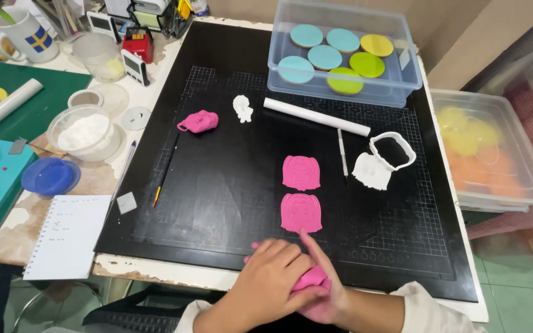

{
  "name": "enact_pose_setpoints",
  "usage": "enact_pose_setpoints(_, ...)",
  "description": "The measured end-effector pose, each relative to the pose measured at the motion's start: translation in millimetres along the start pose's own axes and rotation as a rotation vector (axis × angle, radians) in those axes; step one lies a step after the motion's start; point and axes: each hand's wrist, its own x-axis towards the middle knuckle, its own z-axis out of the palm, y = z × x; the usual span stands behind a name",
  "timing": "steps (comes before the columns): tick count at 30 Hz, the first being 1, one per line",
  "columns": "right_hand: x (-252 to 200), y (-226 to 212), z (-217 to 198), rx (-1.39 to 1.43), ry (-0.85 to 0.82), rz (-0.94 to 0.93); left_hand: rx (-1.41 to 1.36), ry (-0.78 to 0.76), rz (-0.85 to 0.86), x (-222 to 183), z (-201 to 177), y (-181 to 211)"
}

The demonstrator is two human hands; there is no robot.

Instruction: Trimming and assembling decorative fondant pieces onto a circular base to create a character design.

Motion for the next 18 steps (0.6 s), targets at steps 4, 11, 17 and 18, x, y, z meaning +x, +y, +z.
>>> enact_pose_setpoints(4, 10.2, -9.6, -40.3, -0.047, 0.079, -0.123, 0.443, 0.069, -0.055, -2.1, 17.4, -13.8)
enact_pose_setpoints(11, 37.2, -27.9, -48.7, 0.079, 0.188, -0.355, 0.358, 0.188, -0.006, 10.9, 28.5, -22.5)
enact_pose_setpoints(17, 50.9, -68.8, -28.2, -0.212, 0.083, -0.681, -0.210, 0.300, -0.025, 2.4, 25.1, -33.0)
enact_pose_setpoints(18, 50.4, -79.3, -19.6, -0.316, -0.044, -0.888, -0.216, 0.420, 0.008, -0.8, 27.1, -35.6)
